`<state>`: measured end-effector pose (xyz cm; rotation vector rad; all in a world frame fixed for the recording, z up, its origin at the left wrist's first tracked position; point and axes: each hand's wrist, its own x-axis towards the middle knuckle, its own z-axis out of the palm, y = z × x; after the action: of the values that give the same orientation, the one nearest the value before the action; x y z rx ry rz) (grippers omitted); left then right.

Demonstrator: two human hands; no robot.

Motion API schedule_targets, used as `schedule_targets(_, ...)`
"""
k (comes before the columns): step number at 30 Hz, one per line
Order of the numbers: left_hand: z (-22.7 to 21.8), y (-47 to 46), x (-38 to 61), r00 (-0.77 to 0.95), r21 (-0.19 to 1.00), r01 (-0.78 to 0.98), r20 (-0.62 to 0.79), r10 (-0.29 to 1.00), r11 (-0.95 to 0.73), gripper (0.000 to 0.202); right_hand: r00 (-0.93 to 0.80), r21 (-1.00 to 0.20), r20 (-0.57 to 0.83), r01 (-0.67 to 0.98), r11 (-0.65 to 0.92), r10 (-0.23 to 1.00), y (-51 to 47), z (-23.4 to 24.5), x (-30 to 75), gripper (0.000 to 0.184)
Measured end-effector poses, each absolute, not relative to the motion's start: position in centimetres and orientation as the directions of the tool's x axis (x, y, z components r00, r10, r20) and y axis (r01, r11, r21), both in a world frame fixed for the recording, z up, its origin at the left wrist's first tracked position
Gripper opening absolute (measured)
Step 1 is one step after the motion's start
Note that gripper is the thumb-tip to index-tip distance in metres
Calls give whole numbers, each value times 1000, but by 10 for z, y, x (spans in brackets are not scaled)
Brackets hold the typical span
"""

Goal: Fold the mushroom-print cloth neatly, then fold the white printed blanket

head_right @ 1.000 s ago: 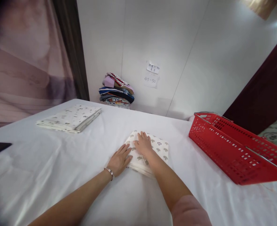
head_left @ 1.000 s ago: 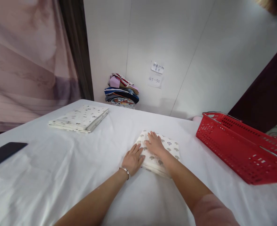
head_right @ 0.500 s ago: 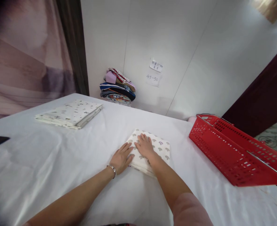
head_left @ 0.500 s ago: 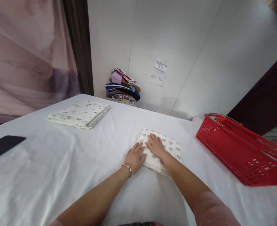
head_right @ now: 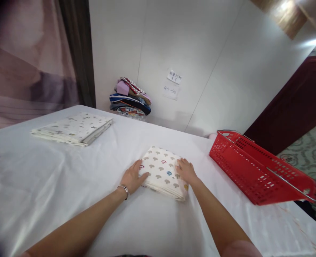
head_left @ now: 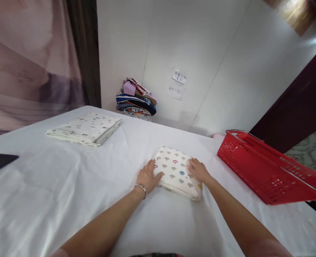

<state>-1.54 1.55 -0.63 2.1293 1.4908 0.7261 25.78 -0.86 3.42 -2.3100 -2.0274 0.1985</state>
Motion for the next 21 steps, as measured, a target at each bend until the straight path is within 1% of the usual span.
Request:
schedule_targets(4,-6,17,-23,267,634,712,152,952,-301,67,127,-165,-96,976,-141,987,29,38,260,40)
schedule_targets(7,-10,21,-26,281,663,685,140,949,-301,65,137,-204,-155,965,-167,978,51,38,260,50)
schedule_targets(9,-14,24,-27,288,704,641,150,946,-306,62,136,-234,-189,956,-179,973,60,37,263,59)
schedule_targets(11,-17,27,-27,279,756,584,156,947,-296,61,138,-258,-215,947,-193,967,65,37,269,63)
schedule_targets(13,-19,31,-27,262,810,523,144,954,-266,61,168,-265,-235,936,-230,957,66,36,275,61)
schedule_targets(16,-21,35,-26,213,874,437,131,968,-214,62,260,-257,-265,909,-328,929,60,36,286,58)
schedule_targets(18,-21,36,-25,170,889,413,138,976,-198,62,311,-263,-293,883,-389,904,50,36,292,56)
schedule_targets(21,-22,37,-24,142,889,405,171,975,-215,62,347,-308,-341,837,-452,874,27,34,297,54)
